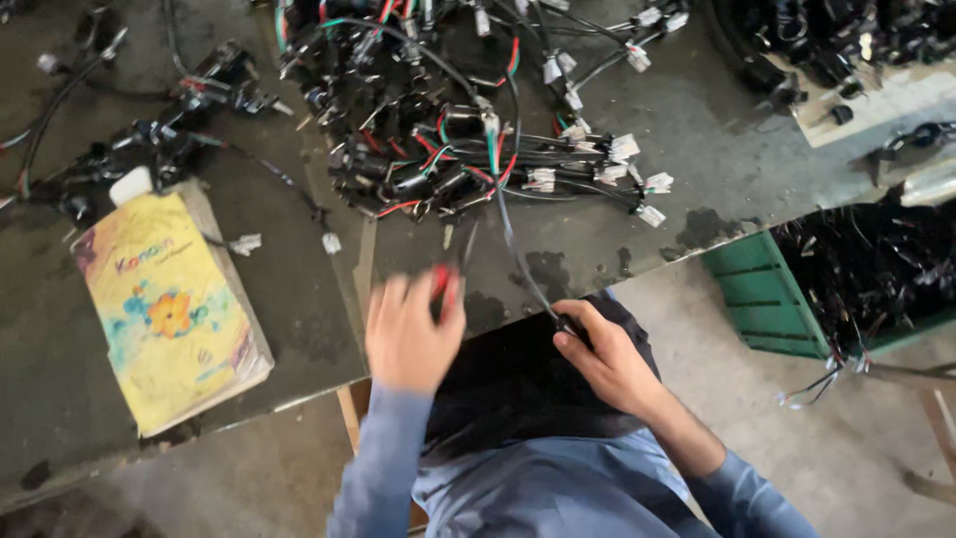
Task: The person repeatedly strips the outer insulation from short black wires using red-handled pliers. After each strip, the wire is placed on a metal table among many similar wires. The process is repeated for multiple wires throughout the clip.
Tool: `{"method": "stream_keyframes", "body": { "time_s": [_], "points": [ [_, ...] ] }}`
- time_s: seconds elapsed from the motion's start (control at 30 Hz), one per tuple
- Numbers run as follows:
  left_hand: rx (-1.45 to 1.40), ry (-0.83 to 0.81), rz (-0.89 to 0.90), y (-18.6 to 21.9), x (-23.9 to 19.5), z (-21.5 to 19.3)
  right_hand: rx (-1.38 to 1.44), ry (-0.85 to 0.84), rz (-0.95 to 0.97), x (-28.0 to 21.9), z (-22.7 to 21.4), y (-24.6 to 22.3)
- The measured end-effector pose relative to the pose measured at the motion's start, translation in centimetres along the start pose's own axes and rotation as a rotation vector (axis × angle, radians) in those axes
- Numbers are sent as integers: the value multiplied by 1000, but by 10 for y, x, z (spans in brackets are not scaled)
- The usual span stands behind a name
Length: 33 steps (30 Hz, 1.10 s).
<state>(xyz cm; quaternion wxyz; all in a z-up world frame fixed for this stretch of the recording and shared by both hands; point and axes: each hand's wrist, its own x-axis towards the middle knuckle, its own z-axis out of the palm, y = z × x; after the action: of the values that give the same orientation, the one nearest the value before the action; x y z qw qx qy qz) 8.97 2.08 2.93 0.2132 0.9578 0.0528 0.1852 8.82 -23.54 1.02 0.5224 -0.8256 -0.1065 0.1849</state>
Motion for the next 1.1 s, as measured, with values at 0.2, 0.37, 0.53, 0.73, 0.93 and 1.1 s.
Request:
{"method": "stream_keyframes", "body": {
  "time_s": [0.2,0.37,0.53,0.73,0.93,1.1],
  "points": [
    [-1179,-723,-504,27,-108,-12,213,-196,-105,-17,-13,-29],
    [-841,-280,13,44,-95,7,373,-430,-104,-19,-22,-63],
    [-887,-427,54,40,-74,11,200,-330,-121,-14,-13,-53],
    [-577,-613,-342,35,-111,27,-171,-106,-313,-4,14,-9],
    [-433,-355,-211,32,-128,41,-135,-198,-202,1,16,-13],
    [-467,-680,-438,29,-128,40,-583,1,-130,-14,27,-31]
  ]
}}
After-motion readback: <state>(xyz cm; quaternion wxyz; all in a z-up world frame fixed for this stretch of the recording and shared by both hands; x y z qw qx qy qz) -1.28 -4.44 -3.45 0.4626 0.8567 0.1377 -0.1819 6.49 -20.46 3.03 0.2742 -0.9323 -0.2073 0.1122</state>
